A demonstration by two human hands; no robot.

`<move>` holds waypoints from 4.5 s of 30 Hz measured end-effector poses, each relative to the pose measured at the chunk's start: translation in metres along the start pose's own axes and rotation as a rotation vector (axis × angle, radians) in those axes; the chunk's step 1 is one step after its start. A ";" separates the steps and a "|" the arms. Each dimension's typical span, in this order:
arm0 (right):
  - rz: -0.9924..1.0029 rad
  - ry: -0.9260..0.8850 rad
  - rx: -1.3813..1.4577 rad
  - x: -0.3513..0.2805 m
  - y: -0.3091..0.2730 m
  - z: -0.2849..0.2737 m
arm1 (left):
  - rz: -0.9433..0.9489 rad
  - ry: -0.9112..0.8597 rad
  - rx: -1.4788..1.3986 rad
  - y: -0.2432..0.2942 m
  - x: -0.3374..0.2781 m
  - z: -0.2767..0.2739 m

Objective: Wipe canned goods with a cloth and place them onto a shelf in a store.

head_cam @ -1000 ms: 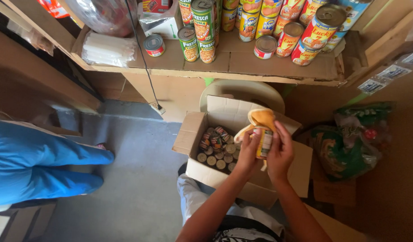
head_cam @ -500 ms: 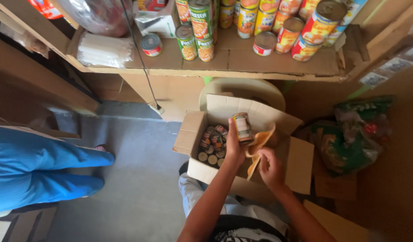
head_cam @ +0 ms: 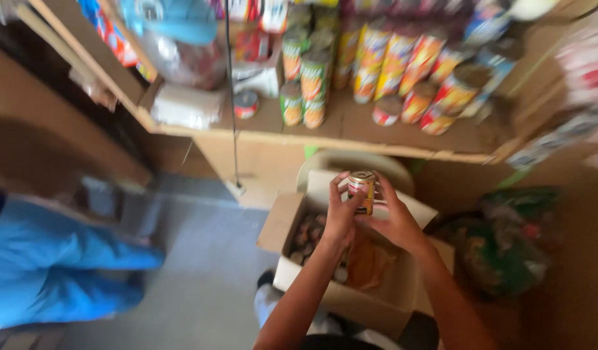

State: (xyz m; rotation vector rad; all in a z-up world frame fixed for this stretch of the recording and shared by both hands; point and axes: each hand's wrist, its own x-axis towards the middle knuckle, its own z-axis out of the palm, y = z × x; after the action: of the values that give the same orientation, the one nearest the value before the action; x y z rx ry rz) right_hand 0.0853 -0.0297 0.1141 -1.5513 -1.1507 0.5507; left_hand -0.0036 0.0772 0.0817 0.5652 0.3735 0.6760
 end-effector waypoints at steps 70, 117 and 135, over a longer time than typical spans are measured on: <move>-0.723 0.916 -0.499 0.064 -0.242 -0.129 | 1.437 -0.859 1.075 0.187 0.060 0.312; 0.801 0.438 0.479 -0.025 0.379 0.148 | -1.060 -0.353 0.782 -0.024 0.037 -0.349; 0.846 0.016 -0.387 0.010 0.475 0.229 | -1.041 0.377 0.310 -0.061 0.044 -0.376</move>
State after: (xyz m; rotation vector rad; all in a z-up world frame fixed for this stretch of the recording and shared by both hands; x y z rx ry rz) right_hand 0.0826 0.1091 -0.3946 -2.3789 -0.5536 0.8922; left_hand -0.1290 0.2060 -0.2575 0.4488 1.0401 -0.3011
